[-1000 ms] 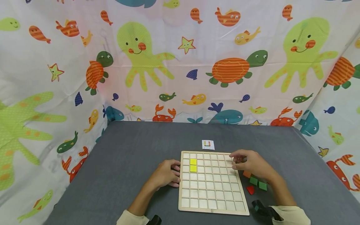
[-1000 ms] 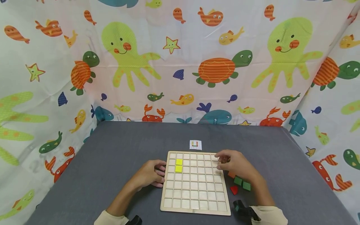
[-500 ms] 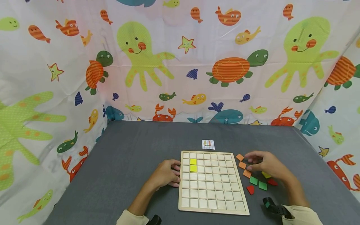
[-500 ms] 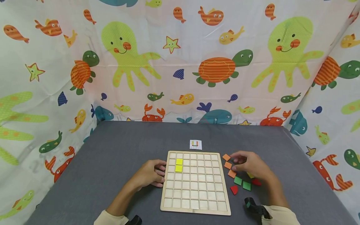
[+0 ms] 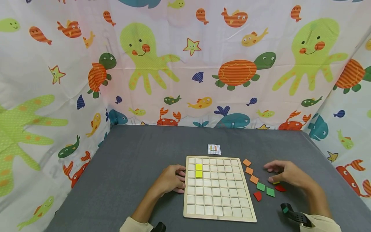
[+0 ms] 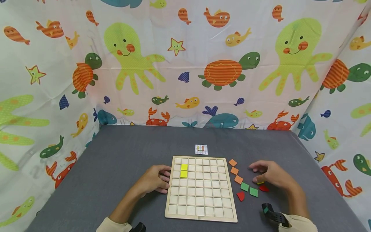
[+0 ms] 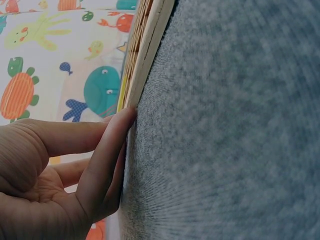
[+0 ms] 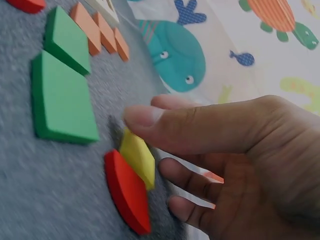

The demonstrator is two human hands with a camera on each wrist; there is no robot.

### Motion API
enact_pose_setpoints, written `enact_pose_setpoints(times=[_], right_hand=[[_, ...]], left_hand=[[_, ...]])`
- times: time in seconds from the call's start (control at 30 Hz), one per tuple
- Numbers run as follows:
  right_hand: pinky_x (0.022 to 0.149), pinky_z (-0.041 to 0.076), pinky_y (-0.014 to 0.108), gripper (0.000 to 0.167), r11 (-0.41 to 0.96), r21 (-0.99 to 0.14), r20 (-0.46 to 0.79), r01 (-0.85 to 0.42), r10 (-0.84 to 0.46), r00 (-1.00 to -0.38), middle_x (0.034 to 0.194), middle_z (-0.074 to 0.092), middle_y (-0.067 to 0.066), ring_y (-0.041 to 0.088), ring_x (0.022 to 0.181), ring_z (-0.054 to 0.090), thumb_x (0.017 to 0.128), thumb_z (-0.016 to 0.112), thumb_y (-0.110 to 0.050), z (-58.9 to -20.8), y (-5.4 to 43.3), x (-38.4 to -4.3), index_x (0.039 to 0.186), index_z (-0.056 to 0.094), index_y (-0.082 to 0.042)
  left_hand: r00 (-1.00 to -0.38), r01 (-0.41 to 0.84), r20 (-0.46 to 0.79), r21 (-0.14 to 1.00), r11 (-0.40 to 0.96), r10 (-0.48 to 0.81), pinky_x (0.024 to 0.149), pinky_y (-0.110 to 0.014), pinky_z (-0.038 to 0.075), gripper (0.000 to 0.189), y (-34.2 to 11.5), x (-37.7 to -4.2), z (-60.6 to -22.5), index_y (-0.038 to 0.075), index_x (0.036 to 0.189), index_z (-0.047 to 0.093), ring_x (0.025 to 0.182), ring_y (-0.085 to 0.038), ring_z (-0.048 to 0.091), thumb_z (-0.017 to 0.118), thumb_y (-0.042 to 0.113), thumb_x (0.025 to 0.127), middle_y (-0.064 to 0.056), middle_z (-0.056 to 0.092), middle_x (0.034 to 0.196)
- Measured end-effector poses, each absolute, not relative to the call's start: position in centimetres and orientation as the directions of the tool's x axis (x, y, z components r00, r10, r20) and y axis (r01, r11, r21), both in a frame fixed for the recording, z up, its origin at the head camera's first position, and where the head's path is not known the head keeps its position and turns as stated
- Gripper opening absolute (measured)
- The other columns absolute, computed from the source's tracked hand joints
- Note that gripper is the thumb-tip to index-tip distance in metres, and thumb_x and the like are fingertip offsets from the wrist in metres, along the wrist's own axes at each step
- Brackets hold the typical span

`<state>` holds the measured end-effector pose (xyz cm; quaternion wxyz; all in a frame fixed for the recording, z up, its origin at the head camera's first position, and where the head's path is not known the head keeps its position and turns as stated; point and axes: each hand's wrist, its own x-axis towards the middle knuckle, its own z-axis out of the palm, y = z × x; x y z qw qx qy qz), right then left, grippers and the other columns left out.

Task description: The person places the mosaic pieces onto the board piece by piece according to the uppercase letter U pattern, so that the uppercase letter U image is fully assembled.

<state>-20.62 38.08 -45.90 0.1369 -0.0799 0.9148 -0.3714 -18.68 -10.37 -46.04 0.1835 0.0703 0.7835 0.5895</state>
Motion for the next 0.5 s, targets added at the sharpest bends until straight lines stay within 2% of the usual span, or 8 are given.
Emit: enact_pose_setpoints(times=[0.3, 0.5], right_hand=[[0.073, 0.047, 0.025, 0.044, 0.721, -0.692, -0.228, -0.015, -0.238, -0.944, 0.111, 0.063, 0.009, 0.02, 0.097, 0.053, 0.087, 0.083, -0.012, -45.84, 38.93, -20.21, 0.127, 0.071, -0.001], [0.068, 0.048, 0.024, 0.043, 0.75, -0.661, -0.179, -0.011, -0.173, -0.968, 0.103, 0.064, 0.007, 0.019, 0.09, 0.055, 0.091, 0.084, -0.024, -46.08, 38.14, -20.55, 0.126, 0.072, -0.002]], left_hand=[[-0.923, -0.109, -0.21, 0.946, 0.304, 0.322, 0.064, -0.038, 0.068, 0.067, -10.35, -18.61, -46.06, -0.008, 0.143, 0.057, 0.091, -0.023, 0.07, 0.077, -0.017, 0.08, -0.019, 0.062, 0.119], [-0.924, -0.101, -0.201, 0.949, 0.299, 0.326, 0.064, -0.037, 0.068, 0.067, -10.31, -18.57, -45.98, -0.009, 0.143, 0.057, 0.092, -0.023, 0.07, 0.076, -0.017, 0.08, -0.019, 0.062, 0.118]])
